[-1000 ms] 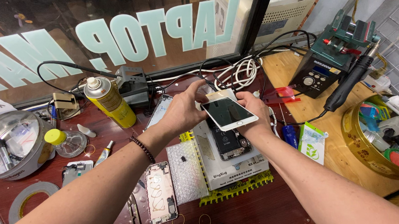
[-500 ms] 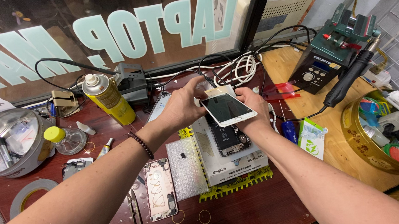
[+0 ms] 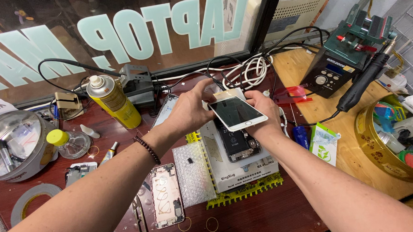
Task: The person works at a repair bench on a disassembled smartphone. They lift and reposition the display assembly, press the frame into a holding jig, use a screwdriver on small fasteners, and transfer small components between the old frame and the replacement screen assembly.
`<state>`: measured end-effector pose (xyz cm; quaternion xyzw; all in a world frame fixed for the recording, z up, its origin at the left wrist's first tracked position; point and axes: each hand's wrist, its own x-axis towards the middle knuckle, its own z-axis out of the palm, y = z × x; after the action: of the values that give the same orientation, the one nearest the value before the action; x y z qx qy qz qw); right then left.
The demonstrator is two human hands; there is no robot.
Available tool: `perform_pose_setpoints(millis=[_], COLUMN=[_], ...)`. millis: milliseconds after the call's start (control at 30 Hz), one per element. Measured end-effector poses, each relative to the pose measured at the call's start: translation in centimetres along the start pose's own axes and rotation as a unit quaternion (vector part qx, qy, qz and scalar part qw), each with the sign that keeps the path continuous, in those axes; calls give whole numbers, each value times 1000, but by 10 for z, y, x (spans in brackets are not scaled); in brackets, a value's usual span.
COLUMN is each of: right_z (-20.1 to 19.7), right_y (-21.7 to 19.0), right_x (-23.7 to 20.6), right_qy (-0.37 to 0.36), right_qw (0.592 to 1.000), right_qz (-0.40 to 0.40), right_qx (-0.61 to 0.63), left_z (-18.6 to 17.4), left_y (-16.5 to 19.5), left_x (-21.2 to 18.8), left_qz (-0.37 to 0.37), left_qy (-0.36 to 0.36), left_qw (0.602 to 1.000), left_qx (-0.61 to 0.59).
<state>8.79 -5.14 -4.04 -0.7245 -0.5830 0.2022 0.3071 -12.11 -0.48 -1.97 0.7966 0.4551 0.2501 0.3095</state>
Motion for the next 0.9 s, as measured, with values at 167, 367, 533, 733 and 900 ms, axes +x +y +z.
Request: perform_pose_setpoints(millis=[167, 367, 533, 733, 900], right_z=[2, 4, 4, 2, -25], right_y=[4, 7, 10, 20, 26], right_x=[2, 1, -1, 4, 16], right_qy=[6, -1, 17, 6, -84], right_qw=[999, 998, 1000, 992, 962], right_qz=[16, 10, -21, -55, 100], right_qx=[27, 60, 15, 115, 239], left_z=[1, 2, 1, 1, 3], left_y=[-3, -5, -3, 0, 0], left_x=[-1, -2, -4, -5, 0], left_qz=[8, 17, 22, 13, -21], left_qy=[4, 11, 16, 31, 45], left_qw=[1000, 1000, 1000, 999, 998], left_qx=[-2, 4, -5, -9, -35])
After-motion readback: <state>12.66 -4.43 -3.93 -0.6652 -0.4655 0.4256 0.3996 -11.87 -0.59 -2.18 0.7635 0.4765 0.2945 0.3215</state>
